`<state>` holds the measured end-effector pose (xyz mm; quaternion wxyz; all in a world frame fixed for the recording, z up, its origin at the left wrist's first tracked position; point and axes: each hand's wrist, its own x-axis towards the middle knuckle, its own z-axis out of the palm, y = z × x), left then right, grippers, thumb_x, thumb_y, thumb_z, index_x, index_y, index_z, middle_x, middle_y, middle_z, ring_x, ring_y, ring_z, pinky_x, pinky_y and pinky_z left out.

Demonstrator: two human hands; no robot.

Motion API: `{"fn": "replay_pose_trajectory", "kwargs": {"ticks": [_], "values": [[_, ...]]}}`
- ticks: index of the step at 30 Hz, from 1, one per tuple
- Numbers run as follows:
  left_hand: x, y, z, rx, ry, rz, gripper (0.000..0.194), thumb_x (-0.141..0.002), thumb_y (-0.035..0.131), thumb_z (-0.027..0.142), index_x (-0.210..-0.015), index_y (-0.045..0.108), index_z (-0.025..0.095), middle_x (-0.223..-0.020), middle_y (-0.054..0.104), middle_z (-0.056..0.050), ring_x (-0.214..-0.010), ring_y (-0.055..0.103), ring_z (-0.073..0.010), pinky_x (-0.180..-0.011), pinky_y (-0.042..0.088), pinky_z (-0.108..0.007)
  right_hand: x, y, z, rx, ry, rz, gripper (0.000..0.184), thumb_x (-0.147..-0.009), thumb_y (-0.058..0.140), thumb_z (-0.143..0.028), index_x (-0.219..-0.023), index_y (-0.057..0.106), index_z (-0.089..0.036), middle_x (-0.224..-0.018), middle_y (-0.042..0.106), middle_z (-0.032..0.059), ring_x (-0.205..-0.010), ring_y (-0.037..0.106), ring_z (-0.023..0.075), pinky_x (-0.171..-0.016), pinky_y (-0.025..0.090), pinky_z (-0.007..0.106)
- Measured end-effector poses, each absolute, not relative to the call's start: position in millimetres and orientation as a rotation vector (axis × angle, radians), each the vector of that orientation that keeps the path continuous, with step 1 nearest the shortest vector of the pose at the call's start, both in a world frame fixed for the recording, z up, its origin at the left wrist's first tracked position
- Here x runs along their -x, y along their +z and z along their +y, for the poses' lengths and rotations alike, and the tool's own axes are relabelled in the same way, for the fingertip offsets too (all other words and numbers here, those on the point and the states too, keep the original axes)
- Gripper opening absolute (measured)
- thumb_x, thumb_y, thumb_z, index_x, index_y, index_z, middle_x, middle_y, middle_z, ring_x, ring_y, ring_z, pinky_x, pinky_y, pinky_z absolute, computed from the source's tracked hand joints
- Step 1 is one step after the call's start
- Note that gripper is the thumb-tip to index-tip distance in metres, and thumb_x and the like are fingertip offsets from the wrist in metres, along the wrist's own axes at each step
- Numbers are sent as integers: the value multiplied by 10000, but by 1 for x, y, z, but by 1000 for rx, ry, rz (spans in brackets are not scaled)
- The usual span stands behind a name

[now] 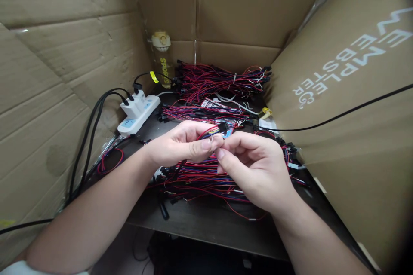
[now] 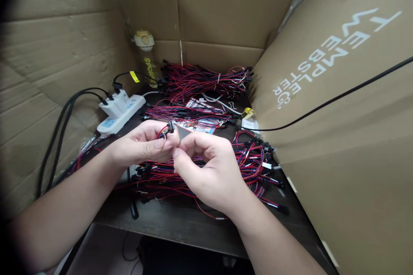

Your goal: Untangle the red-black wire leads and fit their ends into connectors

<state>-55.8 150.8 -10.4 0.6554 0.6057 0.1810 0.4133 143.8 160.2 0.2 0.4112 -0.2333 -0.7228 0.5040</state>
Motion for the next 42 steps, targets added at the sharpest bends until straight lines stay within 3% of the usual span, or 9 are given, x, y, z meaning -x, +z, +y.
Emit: {"fn": "replay_pose_trajectory", "kwargs": {"ticks": [15, 20, 23, 25, 28, 31, 34, 38, 42], "values": [[52, -14, 158, -1383, 1056, 714, 334, -980, 658, 421, -817, 626, 132, -563, 340, 79, -497, 238, -56, -473, 175, -234, -142, -1, 159, 709, 1201, -1843, 140, -906, 688, -198, -770, 667, -171, -653, 707, -12, -559, 643, 88, -530, 507, 172], [54, -18, 166, -1490, 1027, 1072, 381, -929, 604, 506, -792, 604, 151, -543, 383, 68, -491, 326, -77, -507, 289, -230, -139, -9, 172, 830, 1069, -1868, 122, -898, 678, -262, -813, 694, -176, -700, 751, 25, -607, 699, 141, -593, 540, 240], [51, -11, 174, -1555, 1002, 1355, 427, -928, 552, 555, -979, 631, 139, -686, 602, -18, -630, 563, -153, -630, 454, -282, -138, -19, 188, 984, 1091, -1799, 183, -880, 660, -326, -769, 668, -180, -678, 759, 44, -564, 699, 160, -545, 514, 246], [46, 5, 172, -1621, 962, 1569, 490, -921, 586, 520, -1192, 607, 113, -931, 705, -115, -848, 667, -241, -776, 517, -367, -138, -29, 201, 1044, 1061, -1766, 208, -886, 614, -336, -748, 647, -185, -670, 763, 60, -544, 697, 171, -522, 501, 249], [23, 36, 148, -1906, 774, 2072, 528, -925, 602, 439, -1325, 586, 95, -1283, 633, -219, -1156, 630, -348, -992, 485, -500, -138, -43, 219, 1133, 992, -1732, 195, -865, 579, -307, -723, 640, -189, -658, 762, 68, -572, 717, 193, -549, 514, 259], [-25, 45, 95, -1964, 1008, 2061, 275, -961, 539, 289, -1163, 653, 142, -1160, 667, -134, -1085, 641, -263, -977, 490, -411, -138, -53, 230, 1209, 900, -1747, 188, -832, 584, -277, -677, 647, -191, -656, 750, 62, -625, 715, 207, -630, 528, 284], [-84, 9, 31, -1710, 1357, 1949, 139, -941, 496, 161, -830, 579, 180, -881, 624, -56, -874, 604, -184, -820, 478, -324, -138, -57, 235, 1301, 801, -1768, 191, -828, 586, -269, -667, 651, -190, -698, 745, 80, -713, 711, 234, -730, 529, 324], [-121, -88, -58, -1502, 890, 1789, 84, -850, 552, 220, -773, 582, 205, -778, 635, -34, -787, 604, -196, -775, 486, -334, -138, -59, 239, 1419, 707, -1790, 191, -855, 557, -259, -738, 684, -177, -789, 752, 124, -808, 708, 272, -834, 526, 387], [-88, -157, -155, -1202, 704, 2039, 159, -818, 502, 249, -689, 588, 215, -697, 655, -48, -671, 632, -232, -641, 494, -350, -144, -59, 241, 1500, 655, -1815, 189, -861, 582, -292, -769, 700, -177, -789, 750, 150, -800, 700, 308, -827, 529, 443]]}}
